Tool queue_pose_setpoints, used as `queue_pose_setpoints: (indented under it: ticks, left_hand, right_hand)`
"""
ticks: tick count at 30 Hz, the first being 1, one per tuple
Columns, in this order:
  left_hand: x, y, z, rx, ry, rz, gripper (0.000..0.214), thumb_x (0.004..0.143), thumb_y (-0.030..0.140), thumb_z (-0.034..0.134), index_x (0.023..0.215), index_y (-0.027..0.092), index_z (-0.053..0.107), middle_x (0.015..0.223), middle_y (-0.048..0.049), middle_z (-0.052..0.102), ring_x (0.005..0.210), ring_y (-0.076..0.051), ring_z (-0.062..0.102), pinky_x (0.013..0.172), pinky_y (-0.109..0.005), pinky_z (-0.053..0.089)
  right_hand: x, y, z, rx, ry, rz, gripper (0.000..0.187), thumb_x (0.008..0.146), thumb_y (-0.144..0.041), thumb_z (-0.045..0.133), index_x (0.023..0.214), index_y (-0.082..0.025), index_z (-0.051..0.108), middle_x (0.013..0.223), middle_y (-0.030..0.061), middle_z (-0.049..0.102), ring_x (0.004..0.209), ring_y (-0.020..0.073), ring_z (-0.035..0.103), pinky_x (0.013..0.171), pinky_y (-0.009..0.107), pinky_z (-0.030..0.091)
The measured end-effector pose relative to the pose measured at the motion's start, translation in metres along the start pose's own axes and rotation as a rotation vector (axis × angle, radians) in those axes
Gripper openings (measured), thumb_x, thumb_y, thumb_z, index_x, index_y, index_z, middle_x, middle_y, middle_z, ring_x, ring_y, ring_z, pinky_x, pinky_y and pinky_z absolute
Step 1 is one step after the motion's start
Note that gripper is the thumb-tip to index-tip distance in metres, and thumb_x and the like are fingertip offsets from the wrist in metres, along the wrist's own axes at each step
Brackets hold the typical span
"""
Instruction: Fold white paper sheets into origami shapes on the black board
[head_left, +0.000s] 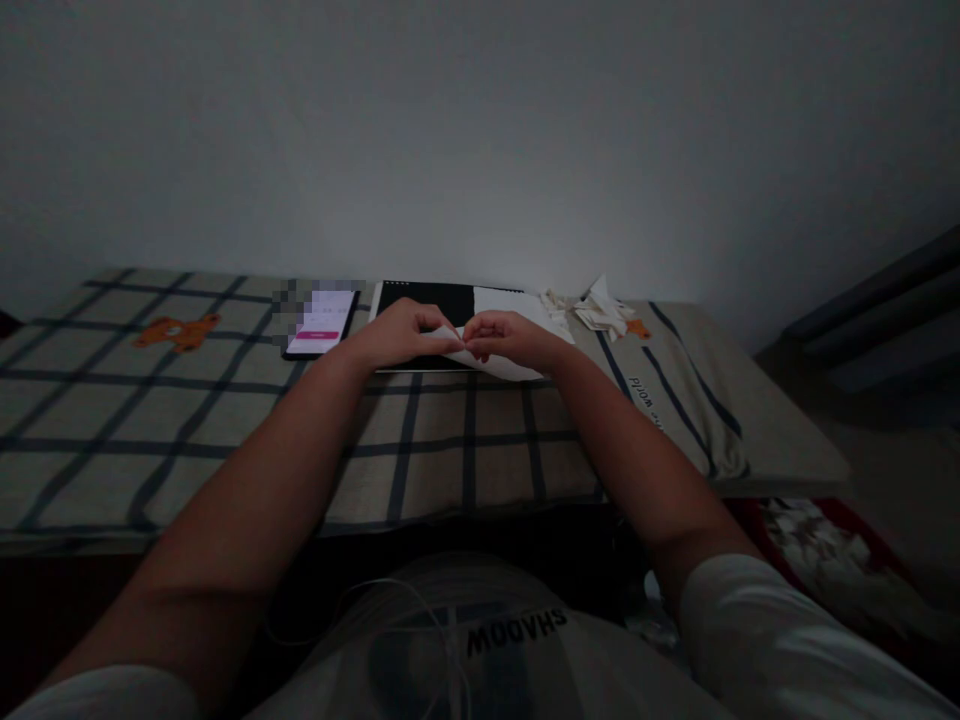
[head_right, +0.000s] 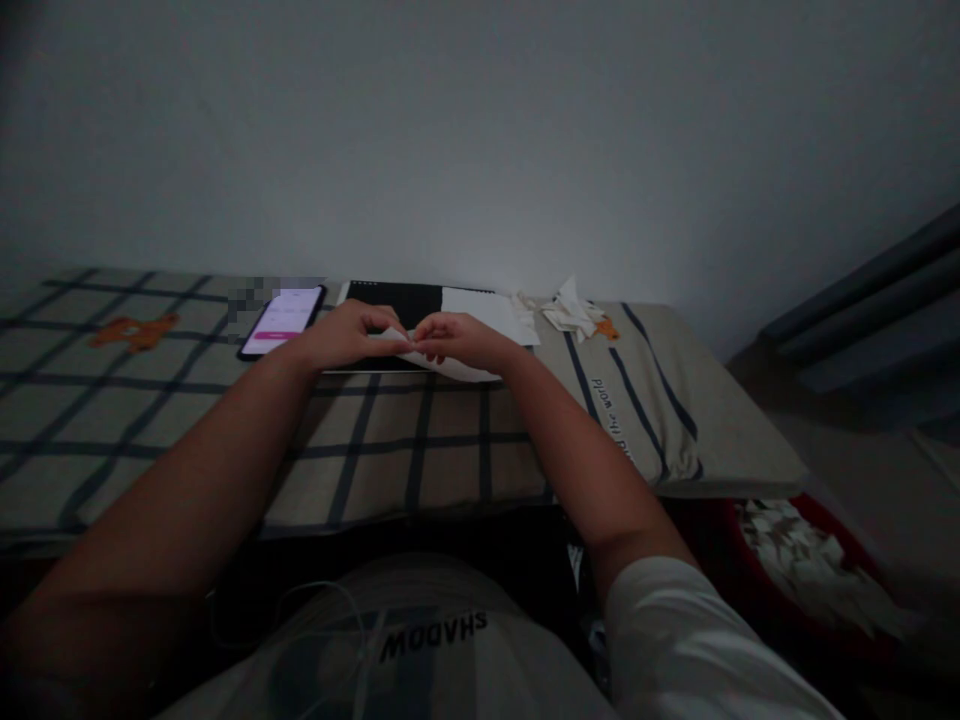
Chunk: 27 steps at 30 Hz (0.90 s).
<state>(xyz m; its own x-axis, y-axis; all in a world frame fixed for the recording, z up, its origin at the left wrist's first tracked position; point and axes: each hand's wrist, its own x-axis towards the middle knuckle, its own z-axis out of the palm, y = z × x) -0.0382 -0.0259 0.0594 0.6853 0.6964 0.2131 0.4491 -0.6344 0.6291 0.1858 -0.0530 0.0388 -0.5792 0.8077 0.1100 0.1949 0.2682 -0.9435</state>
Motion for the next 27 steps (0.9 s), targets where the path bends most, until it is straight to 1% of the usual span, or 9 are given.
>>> queue_pose_setpoints:
  ticks: [5,11,17,23,27]
  left_hand:
    - [0.0,0.001,0.001,-0.013,-0.009,0.001,0.027,0.074,0.046,0.07,0.081,0.021,0.076,0.081,-0.0017,0.072,0.078,-0.016,0.064,0.073,-0.027,0.047]
    - [0.002,0.0,0.001,0.011,-0.015,0.044,0.027,0.073,0.047,0.071,0.081,0.022,0.076,0.082,-0.0018,0.07,0.08,-0.017,0.064,0.074,-0.027,0.047]
    - [0.001,0.0,0.002,0.004,-0.031,0.061,0.029,0.074,0.05,0.069,0.081,0.023,0.077,0.085,-0.0021,0.07,0.082,-0.017,0.064,0.076,-0.028,0.048]
    - [0.001,0.002,0.004,0.008,0.009,0.095,0.027,0.076,0.046,0.067,0.082,0.022,0.078,0.082,-0.0016,0.069,0.081,-0.017,0.065,0.075,-0.028,0.048]
    - [0.001,-0.001,0.005,0.007,0.047,0.08,0.026,0.076,0.045,0.067,0.083,0.022,0.077,0.083,-0.0009,0.068,0.08,-0.016,0.064,0.075,-0.027,0.048]
  right_hand:
    - [-0.002,-0.002,0.0,0.031,-0.012,0.033,0.017,0.079,-0.03,0.07,0.088,-0.017,0.064,0.073,-0.0018,0.061,0.069,0.0114,0.056,0.066,0.025,0.045]
    - [-0.002,0.001,0.001,0.026,-0.045,0.062,0.019,0.08,-0.032,0.069,0.09,-0.017,0.063,0.073,-0.002,0.06,0.067,0.0114,0.054,0.063,0.024,0.042]
    - [-0.001,0.006,-0.002,-0.059,-0.106,0.021,0.022,0.085,-0.039,0.065,0.088,-0.017,0.063,0.074,-0.002,0.057,0.067,0.0113,0.05,0.063,0.024,0.039]
    - [0.001,0.006,-0.002,-0.109,-0.048,-0.057,0.021,0.082,-0.037,0.064,0.087,-0.016,0.063,0.075,-0.0019,0.056,0.069,0.0116,0.05,0.065,0.025,0.039]
    - [0.004,0.008,0.0,-0.12,-0.012,-0.097,0.022,0.083,-0.038,0.064,0.086,-0.016,0.062,0.073,-0.0021,0.056,0.068,0.0115,0.05,0.064,0.024,0.039]
